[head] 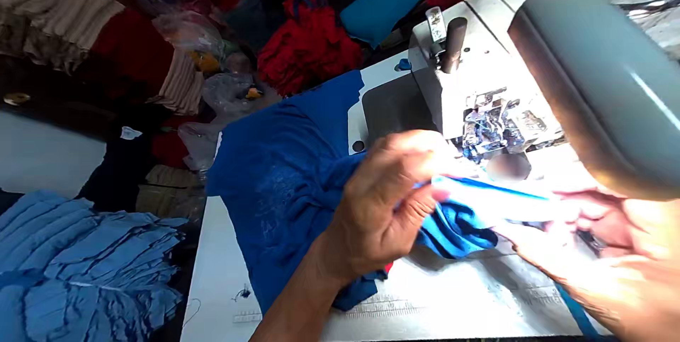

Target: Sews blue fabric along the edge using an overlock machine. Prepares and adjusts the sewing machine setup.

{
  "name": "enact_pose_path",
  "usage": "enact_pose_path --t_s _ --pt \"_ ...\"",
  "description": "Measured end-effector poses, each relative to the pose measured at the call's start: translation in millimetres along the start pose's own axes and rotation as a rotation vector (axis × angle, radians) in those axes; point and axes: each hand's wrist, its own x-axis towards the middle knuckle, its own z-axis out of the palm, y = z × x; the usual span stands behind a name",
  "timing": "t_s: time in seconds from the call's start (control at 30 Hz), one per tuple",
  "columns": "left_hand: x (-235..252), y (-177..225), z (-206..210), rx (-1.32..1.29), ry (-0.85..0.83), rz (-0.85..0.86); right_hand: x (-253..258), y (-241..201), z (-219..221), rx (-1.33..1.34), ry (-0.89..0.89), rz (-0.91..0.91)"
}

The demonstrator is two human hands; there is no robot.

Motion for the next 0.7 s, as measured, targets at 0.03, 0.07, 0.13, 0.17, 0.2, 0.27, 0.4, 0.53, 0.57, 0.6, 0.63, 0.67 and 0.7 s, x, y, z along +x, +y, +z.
enact_pose_path --t_s 0.03,0.07,0.13,0.17,0.2,0.27,0.4,0.53,0.57,0.6,0.63,0.67,0.7 --pt "-3.9 -7.0 -2.3 0.019 -0.001 -0.020 2.6 1.3 -3.4 -0.071 -0.045 -0.053" --pt "-7.9 -11.9 -2.9 0.035 -0.030 -0.038 6.6 0.6 -4.2 -0.135 -0.099 -0.123" --pt "-14.9 -17.0 -2.5 0.072 -0.151 -0.065 13.0 -2.8 -0.4 -0.215 -0.193 -0.207" --pt "-16.6 -19.4 -3.3 0.092 -0.212 -0.071 14.6 -2.7 2.1 -0.194 -0.194 -0.221" --pt "-17.7 -21.8 -5.2 0.101 -0.257 -0.075 14.9 -2.2 2.8 -0.144 -0.179 -0.200" --pt "-19.3 -23.6 -10.1 0.088 -0.313 -0.085 12.4 1.7 -2.0 -0.025 -0.144 -0.119" --pt "-14.3 -26.5 -14.8 0.055 -0.354 0.007 12.9 9.0 -2.2 0.430 -0.166 0.096" --pt "-7.1 -29.0 -20.9 -0.202 -0.340 0.027 23.2 -1.6 0.1 0.401 -0.266 0.128" --pt "-5.7 -28.3 -21.9 -0.278 -0.351 0.009 26.6 -3.2 -0.5 0.347 -0.308 0.120" --pt "-4.0 -27.4 -22.4 -0.338 -0.373 -0.010 29.0 -4.3 -1.3 0.207 -0.346 0.083" --pt "-1.3 -26.9 -23.6 -0.370 -0.417 -0.025 30.6 -6.1 -1.1 0.046 -0.363 0.024" --pt "1.5 -26.1 -24.9 -0.374 -0.480 -0.042 31.9 -8.6 0.2 -0.103 -0.359 -0.041" --pt "4.2 -24.4 -26.9 -0.339 -0.544 -0.058 33.5 -11.5 1.7 -0.231 -0.355 -0.100"
